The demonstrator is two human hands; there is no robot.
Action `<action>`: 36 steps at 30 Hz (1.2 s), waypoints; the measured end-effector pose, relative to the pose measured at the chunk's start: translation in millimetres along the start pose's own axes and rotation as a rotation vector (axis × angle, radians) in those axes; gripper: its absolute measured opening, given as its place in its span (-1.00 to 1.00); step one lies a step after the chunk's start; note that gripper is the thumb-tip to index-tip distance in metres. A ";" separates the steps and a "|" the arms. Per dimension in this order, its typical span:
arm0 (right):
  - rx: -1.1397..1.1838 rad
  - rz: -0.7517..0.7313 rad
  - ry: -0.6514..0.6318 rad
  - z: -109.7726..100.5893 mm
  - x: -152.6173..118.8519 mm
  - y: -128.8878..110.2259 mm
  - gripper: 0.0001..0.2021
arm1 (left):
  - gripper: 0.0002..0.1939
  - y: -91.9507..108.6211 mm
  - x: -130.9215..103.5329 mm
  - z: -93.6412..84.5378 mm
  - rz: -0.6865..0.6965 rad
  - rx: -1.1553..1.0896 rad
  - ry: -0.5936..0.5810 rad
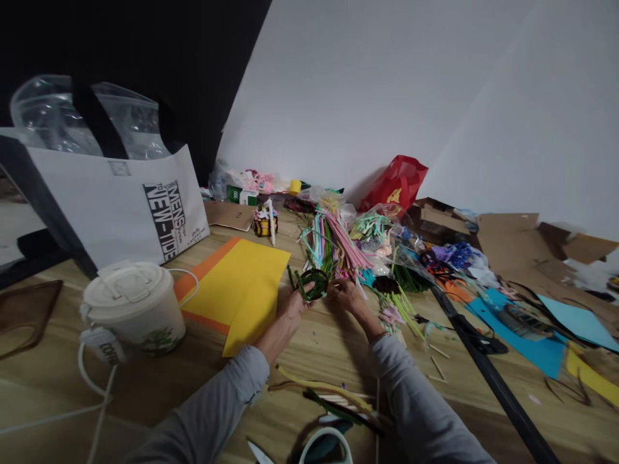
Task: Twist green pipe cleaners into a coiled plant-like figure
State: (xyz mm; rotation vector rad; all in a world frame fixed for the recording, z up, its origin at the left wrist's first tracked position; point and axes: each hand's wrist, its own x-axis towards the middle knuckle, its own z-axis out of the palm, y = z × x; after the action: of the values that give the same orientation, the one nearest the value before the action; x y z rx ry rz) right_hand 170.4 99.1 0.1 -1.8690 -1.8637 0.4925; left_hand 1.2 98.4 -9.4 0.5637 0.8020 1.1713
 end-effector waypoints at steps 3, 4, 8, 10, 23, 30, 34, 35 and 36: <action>-0.009 -0.008 0.019 4.9 4.8 4.9 -0.77 | -0.74 1.4 1.8 -2.6 0.001 -0.025 0.008; -0.012 -0.016 0.022 6.7 5.7 5.8 -0.77 | -0.74 1.8 2.7 -3.5 0.002 -0.037 0.011; -0.033 -0.071 0.039 13.8 8.3 5.1 -0.73 | -0.66 1.9 5.8 -6.8 0.013 -0.082 0.034; -0.047 -0.108 0.051 16.3 10.0 3.2 -0.70 | -0.63 1.1 6.4 -7.6 0.019 -0.098 0.050; -0.126 -0.180 0.096 15.7 5.3 -12.3 -0.64 | -0.65 0.2 5.8 -8.3 0.036 -0.111 0.070; -0.161 -0.035 0.240 -54.9 -10.5 -0.5 -0.69 | -0.59 -3.0 3.8 -6.4 -0.004 0.002 -0.008; -0.264 0.269 0.363 -111.2 -27.2 43.4 -0.66 | -0.64 -3.5 -4.7 0.3 -0.119 0.127 -0.148; -0.296 0.349 0.373 -120.6 -32.6 55.7 -0.67 | -0.65 -3.4 -7.5 2.2 -0.143 0.158 -0.192; -0.328 0.424 0.380 -127.4 -37.7 67.3 -0.69 | -0.65 -3.3 -10.5 4.0 -0.161 0.188 -0.233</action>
State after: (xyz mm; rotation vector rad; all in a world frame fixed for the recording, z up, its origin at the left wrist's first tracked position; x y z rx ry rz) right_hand 295.7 54.3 67.0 -2.3901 -1.3613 -0.0546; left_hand 4.5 87.5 -6.8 0.7616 0.7461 0.8694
